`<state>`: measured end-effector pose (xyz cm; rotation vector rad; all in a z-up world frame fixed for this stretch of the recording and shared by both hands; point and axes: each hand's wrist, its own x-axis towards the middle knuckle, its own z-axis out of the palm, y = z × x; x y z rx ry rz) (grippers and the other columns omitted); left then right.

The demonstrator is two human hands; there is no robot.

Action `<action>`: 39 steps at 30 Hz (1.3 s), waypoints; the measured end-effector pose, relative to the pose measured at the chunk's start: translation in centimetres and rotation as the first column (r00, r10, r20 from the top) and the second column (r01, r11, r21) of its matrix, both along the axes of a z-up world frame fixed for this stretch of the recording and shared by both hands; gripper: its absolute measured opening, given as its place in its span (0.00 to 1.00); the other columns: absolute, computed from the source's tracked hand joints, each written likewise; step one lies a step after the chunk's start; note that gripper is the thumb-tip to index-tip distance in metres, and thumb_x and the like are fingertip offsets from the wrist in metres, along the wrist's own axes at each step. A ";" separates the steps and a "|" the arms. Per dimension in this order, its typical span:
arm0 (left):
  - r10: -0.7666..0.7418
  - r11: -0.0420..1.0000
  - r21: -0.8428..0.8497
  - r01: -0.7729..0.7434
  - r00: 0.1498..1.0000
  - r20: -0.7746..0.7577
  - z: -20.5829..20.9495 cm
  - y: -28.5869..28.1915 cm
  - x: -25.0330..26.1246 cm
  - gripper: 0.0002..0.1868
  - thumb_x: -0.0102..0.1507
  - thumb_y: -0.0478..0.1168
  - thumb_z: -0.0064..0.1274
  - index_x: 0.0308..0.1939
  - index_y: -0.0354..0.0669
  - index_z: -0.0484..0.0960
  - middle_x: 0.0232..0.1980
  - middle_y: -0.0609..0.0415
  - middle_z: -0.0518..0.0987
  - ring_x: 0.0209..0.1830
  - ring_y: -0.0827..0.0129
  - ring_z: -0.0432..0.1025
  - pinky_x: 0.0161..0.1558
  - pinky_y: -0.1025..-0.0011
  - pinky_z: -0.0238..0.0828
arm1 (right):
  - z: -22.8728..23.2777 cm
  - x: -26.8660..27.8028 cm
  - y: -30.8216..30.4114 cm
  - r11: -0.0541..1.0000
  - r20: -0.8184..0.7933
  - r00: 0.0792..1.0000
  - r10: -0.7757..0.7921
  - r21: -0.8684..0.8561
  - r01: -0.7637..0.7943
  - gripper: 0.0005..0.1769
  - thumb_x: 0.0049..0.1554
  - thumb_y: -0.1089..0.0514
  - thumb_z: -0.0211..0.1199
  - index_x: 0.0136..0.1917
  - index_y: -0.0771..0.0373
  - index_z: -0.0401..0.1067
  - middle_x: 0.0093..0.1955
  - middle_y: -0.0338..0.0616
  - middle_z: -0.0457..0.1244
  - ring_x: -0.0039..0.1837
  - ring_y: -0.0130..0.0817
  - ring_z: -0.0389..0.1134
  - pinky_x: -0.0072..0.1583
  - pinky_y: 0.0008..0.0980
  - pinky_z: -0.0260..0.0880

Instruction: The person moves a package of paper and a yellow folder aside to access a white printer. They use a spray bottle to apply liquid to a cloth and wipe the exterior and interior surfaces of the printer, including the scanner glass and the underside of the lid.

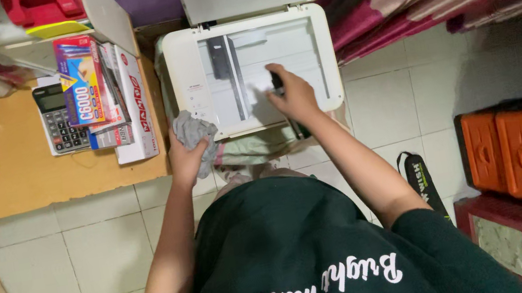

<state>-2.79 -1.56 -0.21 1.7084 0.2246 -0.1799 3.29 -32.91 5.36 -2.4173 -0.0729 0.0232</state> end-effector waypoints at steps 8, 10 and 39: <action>0.120 0.990 -0.071 -0.118 0.992 0.035 -0.7 -0.2 -1.5 0.41 0.57 0.33 0.62 0.72 0.37 0.61 0.66 0.45 0.74 0.66 0.59 0.70 0.66 0.65 0.65 | 2.7 5.1 6.6 0.998 0.025 1.000 -0.008 0.061 0.007 0.30 0.54 0.51 0.67 0.68 0.50 0.64 0.52 0.50 0.69 0.51 0.53 0.71 0.50 0.49 0.69; 0.139 0.989 -0.062 -0.136 0.989 0.049 -0.8 -0.2 -2.1 0.41 0.57 0.33 0.63 0.72 0.36 0.61 0.66 0.44 0.73 0.66 0.59 0.69 0.66 0.65 0.64 | 2.8 4.3 5.7 0.993 -0.064 0.991 0.114 -0.031 -0.116 0.29 0.54 0.51 0.66 0.68 0.49 0.64 0.52 0.49 0.70 0.51 0.52 0.71 0.50 0.49 0.69; -0.135 0.981 -0.140 0.137 0.990 0.028 -0.2 -5.6 0.3 0.40 0.58 0.33 0.63 0.72 0.38 0.61 0.65 0.46 0.73 0.65 0.61 0.70 0.65 0.65 0.67 | -3.2 -3.0 -17.3 0.795 0.315 0.746 -0.586 0.398 0.457 0.41 0.57 0.67 0.56 0.82 0.58 0.50 0.73 0.58 0.60 0.72 0.51 0.65 0.74 0.40 0.62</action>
